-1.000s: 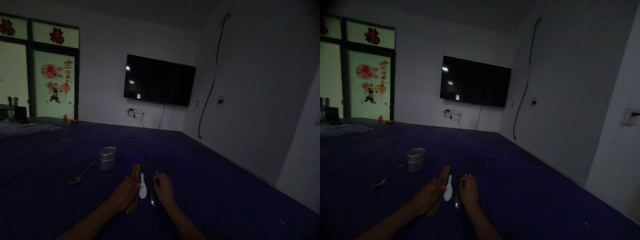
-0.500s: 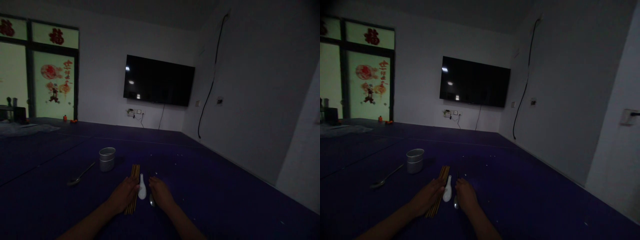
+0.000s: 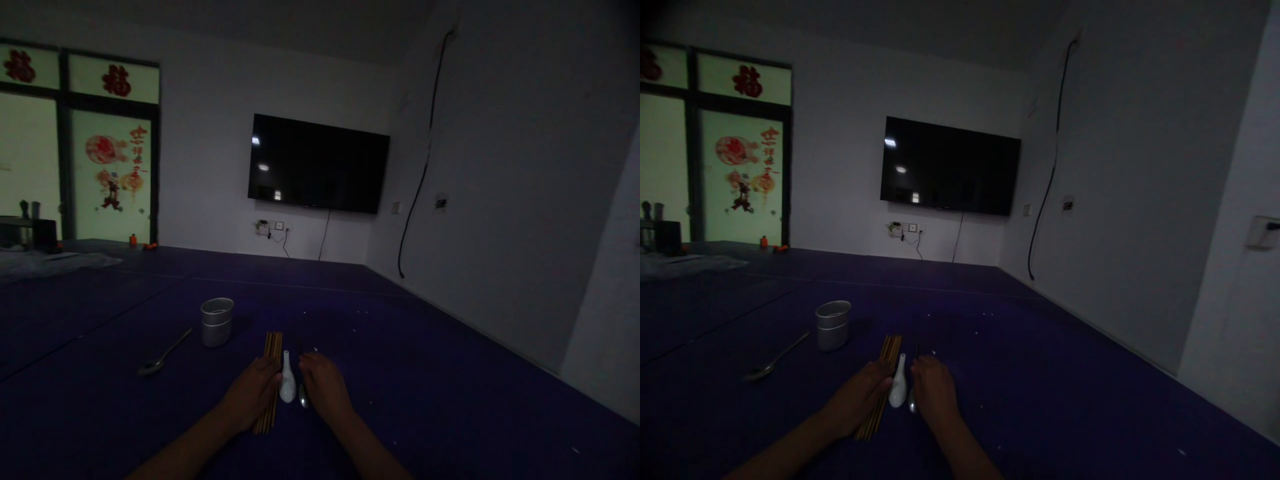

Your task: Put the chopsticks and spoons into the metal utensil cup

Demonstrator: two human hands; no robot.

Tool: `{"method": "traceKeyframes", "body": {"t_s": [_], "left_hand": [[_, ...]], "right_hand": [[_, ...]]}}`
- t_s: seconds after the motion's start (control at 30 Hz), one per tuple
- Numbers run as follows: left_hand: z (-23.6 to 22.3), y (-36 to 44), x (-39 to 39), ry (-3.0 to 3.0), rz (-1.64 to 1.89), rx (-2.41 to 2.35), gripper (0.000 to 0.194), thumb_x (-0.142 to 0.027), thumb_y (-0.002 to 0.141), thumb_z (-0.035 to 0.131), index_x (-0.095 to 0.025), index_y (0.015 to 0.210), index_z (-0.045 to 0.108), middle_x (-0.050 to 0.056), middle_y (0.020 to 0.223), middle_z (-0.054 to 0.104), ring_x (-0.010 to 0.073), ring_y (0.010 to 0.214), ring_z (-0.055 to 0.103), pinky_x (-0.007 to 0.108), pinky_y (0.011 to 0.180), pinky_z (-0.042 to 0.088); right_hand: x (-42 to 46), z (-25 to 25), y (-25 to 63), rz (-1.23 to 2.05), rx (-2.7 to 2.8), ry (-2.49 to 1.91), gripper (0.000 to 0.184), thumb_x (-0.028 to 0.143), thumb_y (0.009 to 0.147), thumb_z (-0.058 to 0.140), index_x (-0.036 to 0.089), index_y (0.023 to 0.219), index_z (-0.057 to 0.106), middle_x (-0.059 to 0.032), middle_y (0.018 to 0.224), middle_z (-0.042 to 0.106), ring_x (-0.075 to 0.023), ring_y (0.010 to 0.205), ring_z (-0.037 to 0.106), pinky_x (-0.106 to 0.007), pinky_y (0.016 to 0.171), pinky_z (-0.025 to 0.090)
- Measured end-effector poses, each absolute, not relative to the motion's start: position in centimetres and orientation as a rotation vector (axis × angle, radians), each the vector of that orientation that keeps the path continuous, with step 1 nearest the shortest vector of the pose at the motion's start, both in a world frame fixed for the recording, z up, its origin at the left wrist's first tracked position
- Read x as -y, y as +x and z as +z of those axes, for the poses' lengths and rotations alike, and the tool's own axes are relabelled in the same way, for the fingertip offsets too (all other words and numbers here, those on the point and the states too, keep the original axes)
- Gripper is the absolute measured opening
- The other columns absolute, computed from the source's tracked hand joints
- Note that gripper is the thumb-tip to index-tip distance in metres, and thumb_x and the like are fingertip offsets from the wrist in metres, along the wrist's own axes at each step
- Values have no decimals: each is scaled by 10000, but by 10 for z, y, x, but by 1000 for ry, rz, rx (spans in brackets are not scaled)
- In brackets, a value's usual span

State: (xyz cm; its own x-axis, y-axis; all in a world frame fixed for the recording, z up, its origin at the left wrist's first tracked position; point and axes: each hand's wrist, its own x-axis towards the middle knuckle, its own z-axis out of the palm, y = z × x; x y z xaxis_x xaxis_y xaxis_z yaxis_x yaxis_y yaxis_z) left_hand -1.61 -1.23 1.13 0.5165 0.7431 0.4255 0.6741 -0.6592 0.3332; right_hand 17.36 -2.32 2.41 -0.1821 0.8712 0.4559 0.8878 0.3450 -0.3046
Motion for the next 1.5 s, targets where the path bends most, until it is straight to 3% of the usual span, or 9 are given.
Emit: {"method": "traceKeyframes", "body": {"t_s": [0.37, 0.57, 0.73, 0.83, 0.97, 1.13, 1.27, 1.5], "left_hand": [[12, -15, 13, 2606, 812, -1255, 453, -420, 953, 270, -197, 1232, 549, 93, 1303, 561, 225, 1240, 471, 413, 1085, 328], [14, -15, 13, 2621, 798, -1237, 450, -408, 958, 260, -192, 1224, 552, 100, 1309, 554, 228, 1240, 470, 432, 1092, 314], [18, -13, 18, 2648, 883, -1268, 465, -406, 959, 235, -182, 1160, 589, 104, 1256, 589, 223, 1184, 516, 388, 1043, 379], [32, -13, 23, 2638, 831, -1495, 493, -381, 957, 204, -164, 1002, 644, 116, 1044, 668, 223, 990, 616, 355, 890, 475], [57, -29, 22, 2555, 657, -2045, 476, -300, 929, 233, -113, 853, 664, 162, 865, 663, 281, 869, 624, 398, 742, 487], [65, -83, 6, 2218, 565, -2571, 365, -117, 831, 303, -46, 896, 654, 225, 934, 638, 328, 900, 584, 403, 679, 452], [58, -120, -5, 1970, 507, -2791, 393, -123, 853, 273, -47, 957, 645, 230, 994, 624, 323, 935, 567, 402, 711, 426], [50, -140, -12, 1892, 426, -2774, 391, -112, 836, 283, -82, 924, 662, 218, 978, 644, 316, 925, 593, 400, 724, 419]], "right_hand": [[21, 17, 168, -66, 2107, -1516, 323, 145, 909, 412, 203, 968, 724, -102, 1078, 686, -229, 1089, 585, -358, 980, 386], [15, 14, 167, -122, 2079, -1582, 311, 195, 930, 412, 199, 971, 720, -103, 1083, 683, -235, 1140, 551, -363, 981, 377], [17, 18, 167, -121, 2050, -1568, 343, 242, 955, 371, 184, 988, 707, -109, 1098, 674, -229, 1125, 557, -343, 971, 378], [20, 22, 171, -103, 2009, -1527, 406, 277, 976, 304, 191, 1005, 700, -103, 1095, 675, -220, 1111, 565, -337, 971, 375], [23, 22, 175, -76, 1972, -1491, 434, 320, 982, 282, 182, 1039, 690, -107, 1109, 668, -219, 1105, 567, -331, 959, 383], [24, 20, 176, -52, 1944, -1471, 456, 348, 984, 271, 174, 1028, 690, -110, 1099, 669, -214, 1065, 583, -328, 943, 389], [23, 19, 176, -31, 1932, -1451, 461, 353, 986, 264, 181, 983, 691, -104, 1043, 682, -203, 1034, 596, -298, 909, 398], [26, 21, 175, 32, 1907, -1435, 478, 367, 988, 254, 171, 991, 690, -113, 996, 694, -206, 985, 621, -291, 869, 415]]}}
